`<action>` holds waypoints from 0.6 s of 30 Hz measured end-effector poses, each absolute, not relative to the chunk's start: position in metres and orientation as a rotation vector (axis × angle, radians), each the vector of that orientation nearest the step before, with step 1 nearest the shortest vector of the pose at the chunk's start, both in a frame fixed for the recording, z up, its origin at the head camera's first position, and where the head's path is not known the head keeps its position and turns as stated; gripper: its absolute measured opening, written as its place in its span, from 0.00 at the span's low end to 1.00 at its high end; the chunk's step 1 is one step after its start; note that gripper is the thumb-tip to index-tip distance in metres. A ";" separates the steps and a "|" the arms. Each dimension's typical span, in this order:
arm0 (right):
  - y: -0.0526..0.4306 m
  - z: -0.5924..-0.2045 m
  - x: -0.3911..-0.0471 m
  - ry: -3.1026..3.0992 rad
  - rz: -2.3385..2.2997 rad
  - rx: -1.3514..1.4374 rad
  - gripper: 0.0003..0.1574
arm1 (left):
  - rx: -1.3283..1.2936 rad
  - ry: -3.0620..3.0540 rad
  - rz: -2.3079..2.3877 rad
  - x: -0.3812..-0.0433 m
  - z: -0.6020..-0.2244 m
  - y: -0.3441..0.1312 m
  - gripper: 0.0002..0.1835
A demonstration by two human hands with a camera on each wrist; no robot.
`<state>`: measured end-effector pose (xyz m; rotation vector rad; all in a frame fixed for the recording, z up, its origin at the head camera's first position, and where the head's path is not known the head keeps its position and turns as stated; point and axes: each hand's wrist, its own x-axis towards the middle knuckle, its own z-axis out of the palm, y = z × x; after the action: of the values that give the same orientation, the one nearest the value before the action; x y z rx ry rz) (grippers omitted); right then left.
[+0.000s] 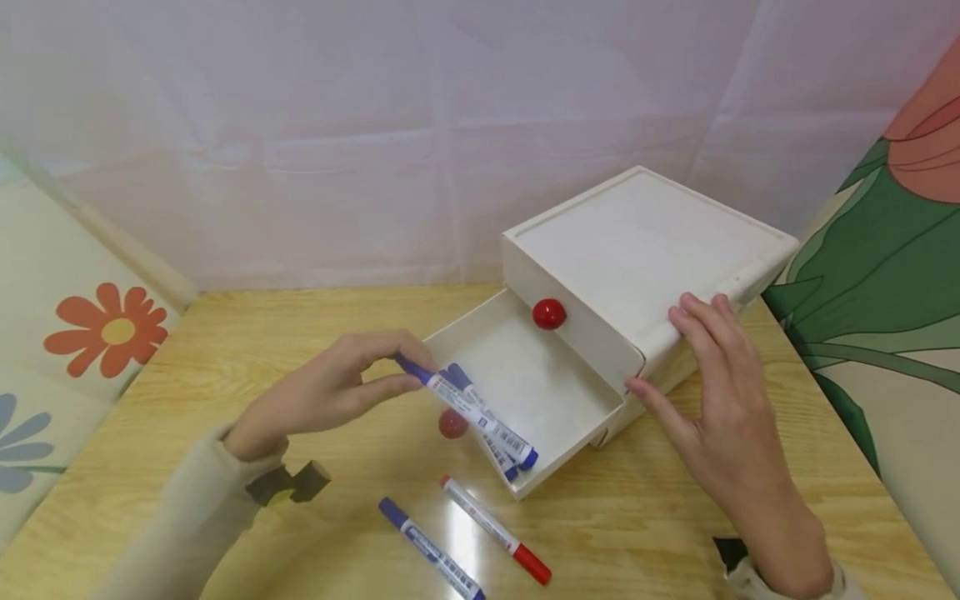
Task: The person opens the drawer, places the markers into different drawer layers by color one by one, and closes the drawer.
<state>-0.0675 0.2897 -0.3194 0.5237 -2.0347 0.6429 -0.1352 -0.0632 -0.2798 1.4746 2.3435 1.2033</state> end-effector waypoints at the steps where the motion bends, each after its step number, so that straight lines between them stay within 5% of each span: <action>1: 0.290 -0.319 -0.067 -2.036 0.642 0.524 0.51 | 1.475 2.348 1.196 -0.137 -0.280 -0.062 0.09; 18: 0.290 -0.321 -0.067 -2.047 0.646 0.519 0.51 | 1.382 2.422 0.955 -0.158 -0.282 -0.032 0.10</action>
<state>-0.0671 0.2904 -0.3206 0.5193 -2.0466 0.6461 -0.1577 -0.0316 -0.2821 1.3817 2.4216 0.9551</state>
